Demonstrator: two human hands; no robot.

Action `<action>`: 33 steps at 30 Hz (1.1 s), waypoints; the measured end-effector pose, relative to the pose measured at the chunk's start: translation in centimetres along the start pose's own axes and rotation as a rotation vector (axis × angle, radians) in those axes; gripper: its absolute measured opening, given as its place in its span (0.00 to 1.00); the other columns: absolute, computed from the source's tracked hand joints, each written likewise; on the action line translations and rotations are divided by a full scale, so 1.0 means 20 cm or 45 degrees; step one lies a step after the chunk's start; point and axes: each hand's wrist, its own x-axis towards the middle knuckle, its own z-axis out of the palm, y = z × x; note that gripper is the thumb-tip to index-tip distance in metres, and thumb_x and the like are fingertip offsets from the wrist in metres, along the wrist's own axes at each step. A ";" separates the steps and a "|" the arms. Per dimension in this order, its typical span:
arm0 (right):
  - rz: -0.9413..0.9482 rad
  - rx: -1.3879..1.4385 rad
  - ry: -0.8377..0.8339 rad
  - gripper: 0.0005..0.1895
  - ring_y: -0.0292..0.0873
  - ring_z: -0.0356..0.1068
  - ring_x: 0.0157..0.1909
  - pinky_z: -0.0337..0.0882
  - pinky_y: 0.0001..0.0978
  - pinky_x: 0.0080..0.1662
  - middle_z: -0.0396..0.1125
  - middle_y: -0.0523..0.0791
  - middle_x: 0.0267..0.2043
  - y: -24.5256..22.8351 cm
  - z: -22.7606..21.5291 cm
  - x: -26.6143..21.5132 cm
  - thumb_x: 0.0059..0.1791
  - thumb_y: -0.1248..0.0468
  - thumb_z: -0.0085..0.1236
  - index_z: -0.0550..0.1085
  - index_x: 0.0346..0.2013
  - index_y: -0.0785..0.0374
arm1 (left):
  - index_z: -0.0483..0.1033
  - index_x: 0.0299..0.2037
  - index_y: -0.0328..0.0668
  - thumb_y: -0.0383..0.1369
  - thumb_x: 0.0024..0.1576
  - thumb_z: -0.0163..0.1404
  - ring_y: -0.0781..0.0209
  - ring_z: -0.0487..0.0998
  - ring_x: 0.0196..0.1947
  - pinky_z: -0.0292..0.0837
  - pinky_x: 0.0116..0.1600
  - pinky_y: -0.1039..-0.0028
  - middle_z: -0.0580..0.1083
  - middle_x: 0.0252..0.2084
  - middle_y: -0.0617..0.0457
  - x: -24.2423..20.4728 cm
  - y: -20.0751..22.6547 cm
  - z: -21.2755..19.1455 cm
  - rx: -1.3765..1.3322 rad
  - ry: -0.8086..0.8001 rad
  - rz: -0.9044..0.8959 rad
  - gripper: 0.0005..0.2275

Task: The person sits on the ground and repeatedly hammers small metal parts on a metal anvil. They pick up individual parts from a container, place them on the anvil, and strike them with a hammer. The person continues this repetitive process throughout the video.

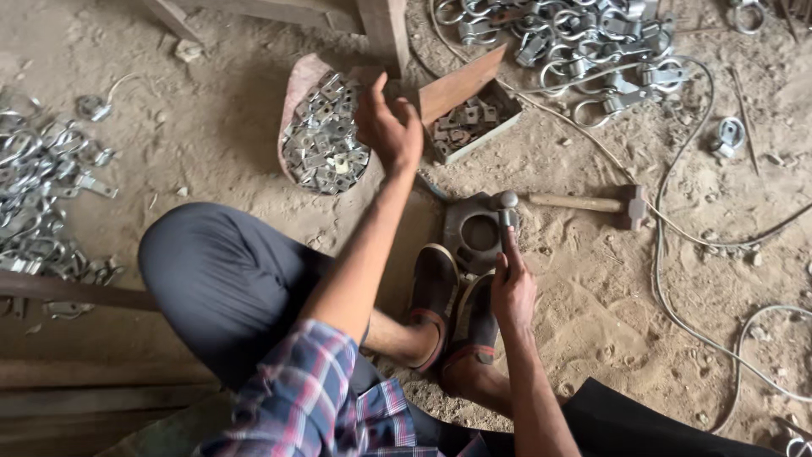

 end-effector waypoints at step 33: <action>0.199 0.017 -0.053 0.27 0.55 0.61 0.21 0.63 0.47 0.28 0.67 0.59 0.27 -0.06 -0.02 0.01 0.56 0.65 0.50 0.65 0.72 0.50 | 0.72 0.39 0.38 0.20 0.60 0.49 0.56 0.79 0.39 0.75 0.46 0.66 0.75 0.37 0.50 -0.37 -0.10 -0.08 -0.601 -0.157 0.325 0.03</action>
